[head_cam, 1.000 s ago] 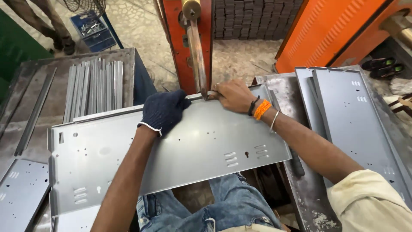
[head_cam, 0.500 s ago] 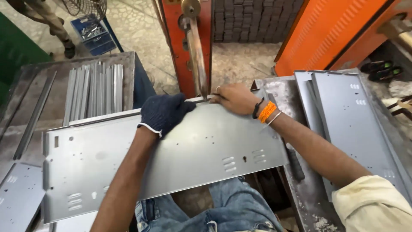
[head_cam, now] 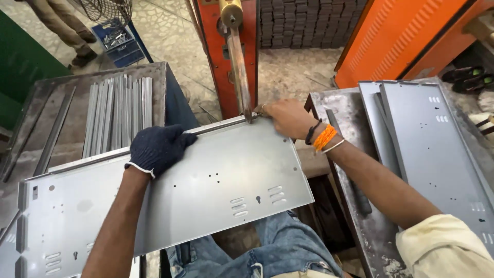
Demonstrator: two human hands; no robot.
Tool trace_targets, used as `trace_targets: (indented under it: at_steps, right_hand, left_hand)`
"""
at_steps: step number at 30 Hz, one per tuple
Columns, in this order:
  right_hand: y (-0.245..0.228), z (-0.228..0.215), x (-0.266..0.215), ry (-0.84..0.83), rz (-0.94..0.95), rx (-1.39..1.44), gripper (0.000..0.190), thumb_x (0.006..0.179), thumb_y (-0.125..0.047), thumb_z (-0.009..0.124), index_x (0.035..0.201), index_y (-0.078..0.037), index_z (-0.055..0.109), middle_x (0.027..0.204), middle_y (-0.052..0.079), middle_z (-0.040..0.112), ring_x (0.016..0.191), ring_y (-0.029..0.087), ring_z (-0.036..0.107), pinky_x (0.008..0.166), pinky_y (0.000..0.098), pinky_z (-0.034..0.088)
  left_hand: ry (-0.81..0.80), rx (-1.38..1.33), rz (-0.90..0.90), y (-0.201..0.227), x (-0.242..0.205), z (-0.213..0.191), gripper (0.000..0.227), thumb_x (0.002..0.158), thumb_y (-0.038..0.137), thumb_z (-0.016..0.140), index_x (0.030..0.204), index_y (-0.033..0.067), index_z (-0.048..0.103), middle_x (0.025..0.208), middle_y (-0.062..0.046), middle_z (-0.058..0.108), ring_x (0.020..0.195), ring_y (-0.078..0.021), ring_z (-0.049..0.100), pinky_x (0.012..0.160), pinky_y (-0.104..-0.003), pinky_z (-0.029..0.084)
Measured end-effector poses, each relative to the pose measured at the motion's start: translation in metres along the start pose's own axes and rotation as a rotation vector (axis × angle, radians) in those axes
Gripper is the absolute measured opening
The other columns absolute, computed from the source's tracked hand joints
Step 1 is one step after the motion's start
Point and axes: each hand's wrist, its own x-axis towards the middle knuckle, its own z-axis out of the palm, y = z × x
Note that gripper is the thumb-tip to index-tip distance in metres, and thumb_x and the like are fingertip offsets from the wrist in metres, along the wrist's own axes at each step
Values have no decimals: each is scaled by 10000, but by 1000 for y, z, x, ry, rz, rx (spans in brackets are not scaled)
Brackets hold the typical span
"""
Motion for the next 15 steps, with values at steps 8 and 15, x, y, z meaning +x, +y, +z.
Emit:
trace_targets:
  at_steps: [8,15]
  right_hand:
    - [-4,-1,4,16,56,135,377,788,21,515,1164,6,485,737,225,637,767,439,646,727,554,478]
    - [-4,-14,4,91,77,150,325,888,-15,560,1209,-3,513,830,258,683,831,480,650,723,580,476]
  left_hand:
    - [66,-33,46,-18,8,6,403,847,570,686,831,182,796,684,-184,701,643,-414,688,620,-539,545]
    - [122,-9,21,-13,-3,10,397,871,562,721,796,176,771,672,-194,676,637,-431,660,570,-553,497]
